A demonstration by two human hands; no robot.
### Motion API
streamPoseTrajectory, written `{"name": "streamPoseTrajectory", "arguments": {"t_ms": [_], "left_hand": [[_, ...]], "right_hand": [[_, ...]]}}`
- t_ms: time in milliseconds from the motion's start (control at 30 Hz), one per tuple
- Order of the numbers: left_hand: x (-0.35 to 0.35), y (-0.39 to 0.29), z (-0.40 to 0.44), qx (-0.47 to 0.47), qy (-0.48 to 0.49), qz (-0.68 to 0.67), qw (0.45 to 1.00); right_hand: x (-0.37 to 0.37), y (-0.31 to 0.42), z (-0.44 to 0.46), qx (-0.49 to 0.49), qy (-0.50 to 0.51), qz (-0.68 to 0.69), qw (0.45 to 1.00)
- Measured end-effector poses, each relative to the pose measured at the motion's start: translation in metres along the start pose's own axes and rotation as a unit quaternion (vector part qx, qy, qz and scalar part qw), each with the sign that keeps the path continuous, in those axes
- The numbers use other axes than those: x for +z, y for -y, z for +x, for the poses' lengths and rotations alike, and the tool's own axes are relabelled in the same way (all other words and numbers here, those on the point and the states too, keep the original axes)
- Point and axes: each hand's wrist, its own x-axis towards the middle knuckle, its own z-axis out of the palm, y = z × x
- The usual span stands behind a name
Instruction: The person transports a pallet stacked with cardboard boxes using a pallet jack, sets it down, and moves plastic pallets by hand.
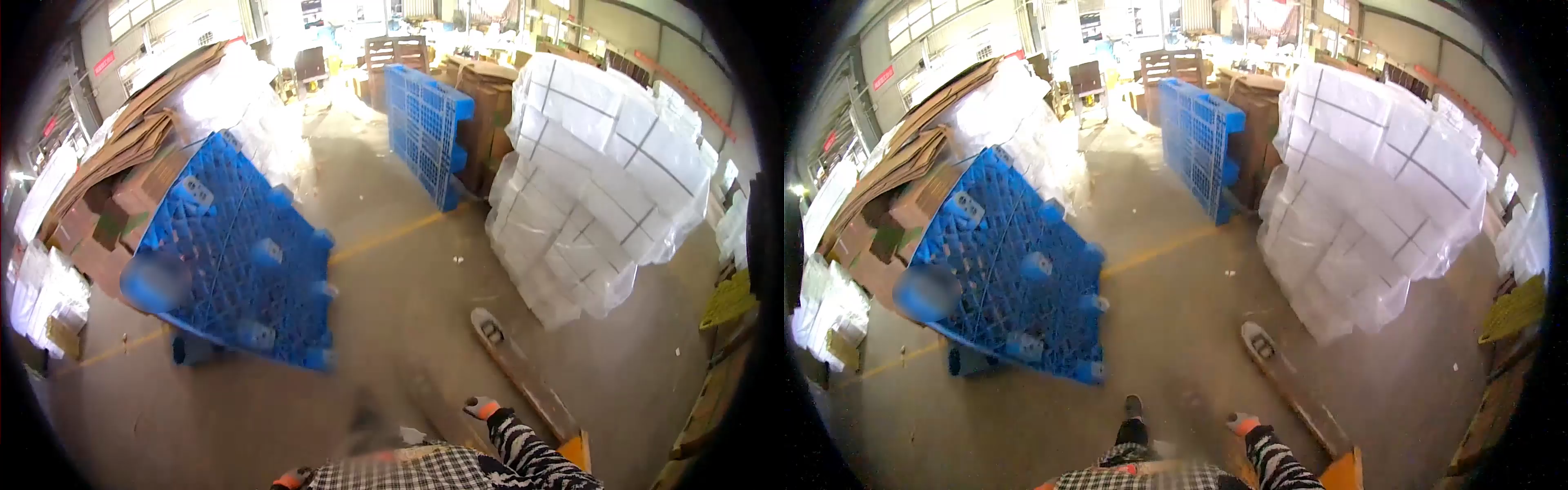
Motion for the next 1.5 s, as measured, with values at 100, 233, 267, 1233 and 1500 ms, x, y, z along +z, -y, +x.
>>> {"name": "streamPoseTrajectory", "arguments": {"t_ms": [100, 233, 267, 1233, 1500], "left_hand": [[-0.051, -0.064, 0.052, -0.114, 0.051, 0.03, 0.992], [-0.152, -0.158, 0.159, -0.114, 0.082, 0.102, 0.985], [-0.179, -0.186, 0.191, -0.106, 0.086, 0.129, 0.982], [-0.493, -0.796, 0.832, 0.323, 0.09, -0.094, 0.938], [-0.486, -0.979, 1.014, 0.472, 0.155, -0.037, 0.867]], "right_hand": [[-0.026, 0.007, 0.084, -0.051, -0.081, -0.032, 0.995], [-0.121, 0.08, 0.136, -0.038, -0.073, 0.098, 0.992], [-0.129, 0.085, 0.157, -0.001, -0.016, 0.049, 0.999], [-0.91, 0.199, 0.753, 0.033, -0.536, 0.14, 0.832], [-1.096, 0.245, 0.859, 0.143, -0.491, -0.085, 0.855]]}}
